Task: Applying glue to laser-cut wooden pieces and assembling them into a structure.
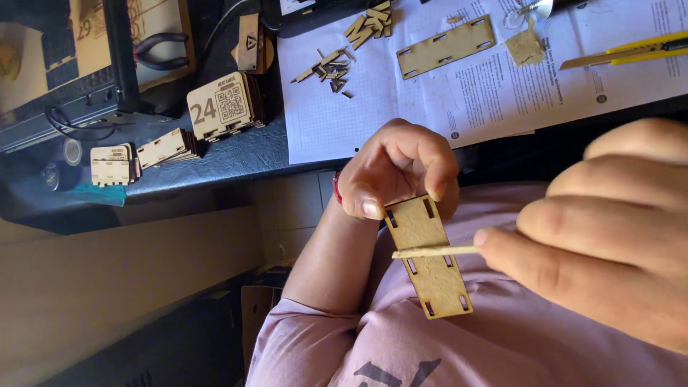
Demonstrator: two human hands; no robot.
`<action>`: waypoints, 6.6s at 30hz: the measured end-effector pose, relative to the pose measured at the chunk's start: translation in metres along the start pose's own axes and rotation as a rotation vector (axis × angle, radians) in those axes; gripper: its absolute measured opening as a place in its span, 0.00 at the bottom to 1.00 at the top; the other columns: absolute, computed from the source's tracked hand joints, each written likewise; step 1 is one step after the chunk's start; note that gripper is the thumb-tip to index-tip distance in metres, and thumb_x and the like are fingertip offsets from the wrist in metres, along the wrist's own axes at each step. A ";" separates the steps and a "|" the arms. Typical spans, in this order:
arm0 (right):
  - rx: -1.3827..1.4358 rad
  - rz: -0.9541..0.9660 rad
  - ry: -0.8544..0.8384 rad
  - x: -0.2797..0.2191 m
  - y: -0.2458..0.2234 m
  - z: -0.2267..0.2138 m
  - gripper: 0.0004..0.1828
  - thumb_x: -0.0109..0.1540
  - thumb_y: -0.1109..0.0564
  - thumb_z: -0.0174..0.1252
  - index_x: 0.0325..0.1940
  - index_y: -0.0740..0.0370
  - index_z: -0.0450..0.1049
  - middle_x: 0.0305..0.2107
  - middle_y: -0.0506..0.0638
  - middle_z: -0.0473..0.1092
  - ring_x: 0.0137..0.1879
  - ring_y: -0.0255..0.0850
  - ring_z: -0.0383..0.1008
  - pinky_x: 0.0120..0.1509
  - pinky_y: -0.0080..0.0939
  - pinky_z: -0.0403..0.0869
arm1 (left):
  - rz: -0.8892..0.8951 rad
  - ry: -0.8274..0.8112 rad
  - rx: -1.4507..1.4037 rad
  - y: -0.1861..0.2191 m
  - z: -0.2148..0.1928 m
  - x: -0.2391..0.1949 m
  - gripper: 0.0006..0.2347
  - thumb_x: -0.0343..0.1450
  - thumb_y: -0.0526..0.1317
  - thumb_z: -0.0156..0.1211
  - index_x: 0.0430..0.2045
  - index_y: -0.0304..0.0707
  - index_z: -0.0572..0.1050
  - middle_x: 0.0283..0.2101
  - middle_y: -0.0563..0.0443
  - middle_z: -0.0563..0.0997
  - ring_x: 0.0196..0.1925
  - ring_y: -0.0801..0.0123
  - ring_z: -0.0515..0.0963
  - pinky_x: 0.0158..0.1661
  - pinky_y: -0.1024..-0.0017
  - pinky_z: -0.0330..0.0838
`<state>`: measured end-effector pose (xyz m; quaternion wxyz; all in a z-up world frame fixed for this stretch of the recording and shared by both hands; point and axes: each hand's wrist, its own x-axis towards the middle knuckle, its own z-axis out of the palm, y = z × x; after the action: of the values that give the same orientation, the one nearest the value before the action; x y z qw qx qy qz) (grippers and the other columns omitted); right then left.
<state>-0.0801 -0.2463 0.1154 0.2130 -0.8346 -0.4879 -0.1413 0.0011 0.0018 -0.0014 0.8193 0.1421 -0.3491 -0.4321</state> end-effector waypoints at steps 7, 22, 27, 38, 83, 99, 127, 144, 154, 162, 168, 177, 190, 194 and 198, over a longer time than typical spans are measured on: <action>-0.334 0.609 -0.910 -0.059 0.018 0.033 0.17 0.44 0.17 0.35 0.23 0.07 0.68 0.12 0.19 0.72 0.30 0.39 0.69 0.51 0.50 0.66 | 0.159 0.180 0.199 0.006 -0.020 -0.020 0.20 0.63 0.49 0.71 0.34 0.30 0.70 0.26 0.38 0.75 0.25 0.55 0.76 0.26 0.62 0.70; 0.035 0.660 0.231 -0.103 0.045 0.036 0.05 0.66 0.69 0.63 0.45 0.69 0.77 0.32 0.58 0.74 0.37 0.52 0.73 0.50 0.50 0.70 | -0.013 0.829 0.921 0.016 -0.028 -0.025 0.16 0.67 0.34 0.67 0.47 0.32 0.70 0.33 0.52 0.76 0.33 0.81 0.72 0.33 0.83 0.69; 0.011 0.694 0.245 -0.099 0.052 0.035 0.04 0.68 0.68 0.63 0.46 0.71 0.78 0.38 0.61 0.75 0.44 0.53 0.75 0.56 0.50 0.71 | -0.299 0.865 1.535 0.024 -0.012 -0.007 0.16 0.66 0.43 0.67 0.45 0.42 0.73 0.38 0.55 0.85 0.41 0.79 0.83 0.43 0.79 0.76; -0.133 0.631 0.244 -0.084 0.109 0.046 0.01 0.70 0.69 0.68 0.46 0.70 0.83 0.42 0.65 0.71 0.50 0.56 0.71 0.60 0.53 0.68 | -0.349 0.632 1.924 0.033 -0.021 -0.005 0.13 0.67 0.42 0.67 0.41 0.40 0.75 0.26 0.61 0.77 0.32 0.64 0.75 0.42 0.64 0.67; -0.521 0.296 -0.521 0.062 0.157 0.095 0.07 0.55 0.48 0.63 0.31 0.49 0.76 0.30 0.43 0.73 0.41 0.45 0.74 0.39 0.47 0.76 | -0.139 0.782 2.065 0.054 -0.024 -0.039 0.06 0.77 0.33 0.51 0.30 0.34 0.69 0.29 0.47 0.72 0.33 0.52 0.70 0.36 0.59 0.63; -0.238 0.344 -0.369 0.065 0.139 0.078 0.09 0.58 0.56 0.59 0.32 0.56 0.63 0.26 0.51 0.70 0.30 0.58 0.69 0.32 0.58 0.67 | -0.052 0.824 1.934 0.044 -0.008 -0.039 0.04 0.78 0.30 0.44 0.36 0.31 0.68 0.35 0.45 0.73 0.38 0.53 0.71 0.42 0.61 0.64; -0.195 0.026 0.017 0.021 0.115 0.059 0.06 0.63 0.60 0.71 0.41 0.58 0.79 0.45 0.52 0.78 0.48 0.47 0.77 0.52 0.46 0.70 | 0.004 0.536 2.206 0.036 -0.015 -0.014 0.19 0.73 0.50 0.59 0.51 0.36 0.76 0.41 0.44 0.76 0.40 0.53 0.74 0.45 0.58 0.68; -0.294 0.265 0.151 -0.024 0.094 0.084 0.12 0.59 0.72 0.60 0.38 0.61 0.83 0.38 0.48 0.79 0.42 0.45 0.74 0.54 0.45 0.61 | -0.169 0.632 2.266 0.020 -0.033 -0.024 0.19 0.72 0.55 0.56 0.53 0.48 0.78 0.41 0.53 0.75 0.41 0.55 0.71 0.43 0.58 0.63; -0.261 0.346 0.094 -0.027 0.087 0.098 0.16 0.57 0.71 0.54 0.45 0.62 0.81 0.44 0.47 0.77 0.44 0.46 0.73 0.51 0.46 0.61 | -0.236 0.628 2.305 0.020 -0.031 -0.023 0.19 0.71 0.55 0.60 0.51 0.49 0.79 0.41 0.53 0.74 0.41 0.54 0.71 0.41 0.58 0.61; -0.341 0.396 0.040 -0.026 0.086 0.107 0.20 0.54 0.68 0.56 0.47 0.55 0.80 0.44 0.44 0.74 0.45 0.46 0.70 0.52 0.46 0.57 | -0.256 0.639 2.292 0.020 -0.030 -0.023 0.18 0.70 0.54 0.63 0.51 0.50 0.78 0.42 0.53 0.74 0.42 0.54 0.71 0.41 0.57 0.61; -0.391 0.406 0.031 -0.024 0.085 0.109 0.19 0.55 0.67 0.58 0.46 0.50 0.81 0.43 0.41 0.74 0.44 0.44 0.70 0.53 0.45 0.54 | -0.308 0.652 2.293 0.020 -0.031 -0.022 0.19 0.68 0.52 0.67 0.52 0.49 0.78 0.45 0.52 0.75 0.44 0.52 0.72 0.42 0.55 0.63; -0.420 0.395 0.031 -0.024 0.085 0.110 0.20 0.56 0.67 0.58 0.47 0.48 0.81 0.43 0.42 0.73 0.41 0.44 0.68 0.52 0.46 0.53 | -0.338 0.650 2.319 0.020 -0.028 -0.020 0.19 0.69 0.53 0.65 0.52 0.50 0.78 0.45 0.53 0.75 0.44 0.52 0.71 0.41 0.55 0.63; -0.440 0.396 0.048 -0.024 0.085 0.111 0.19 0.58 0.67 0.59 0.47 0.47 0.83 0.42 0.40 0.74 0.43 0.44 0.69 0.53 0.46 0.54 | -0.301 0.698 2.276 0.021 -0.024 -0.015 0.18 0.67 0.52 0.69 0.49 0.51 0.80 0.44 0.53 0.75 0.44 0.51 0.72 0.41 0.54 0.64; -0.479 0.392 0.029 -0.023 0.084 0.110 0.19 0.58 0.66 0.58 0.46 0.46 0.82 0.42 0.39 0.74 0.43 0.44 0.68 0.53 0.45 0.55 | -0.328 0.721 2.221 0.024 -0.019 -0.004 0.17 0.64 0.49 0.71 0.45 0.48 0.80 0.43 0.52 0.75 0.43 0.50 0.72 0.41 0.55 0.65; -0.361 0.380 0.095 -0.020 0.085 0.106 0.15 0.58 0.68 0.58 0.45 0.55 0.81 0.42 0.45 0.75 0.43 0.46 0.69 0.51 0.47 0.58 | -0.406 0.738 2.127 0.028 -0.021 0.001 0.16 0.60 0.47 0.69 0.38 0.49 0.76 0.42 0.53 0.77 0.44 0.52 0.72 0.44 0.57 0.61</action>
<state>-0.0126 -0.2458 -0.0040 0.1061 -0.9282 -0.2787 -0.2224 0.0330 0.0156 -0.0013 0.2516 0.9355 -0.2467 0.0259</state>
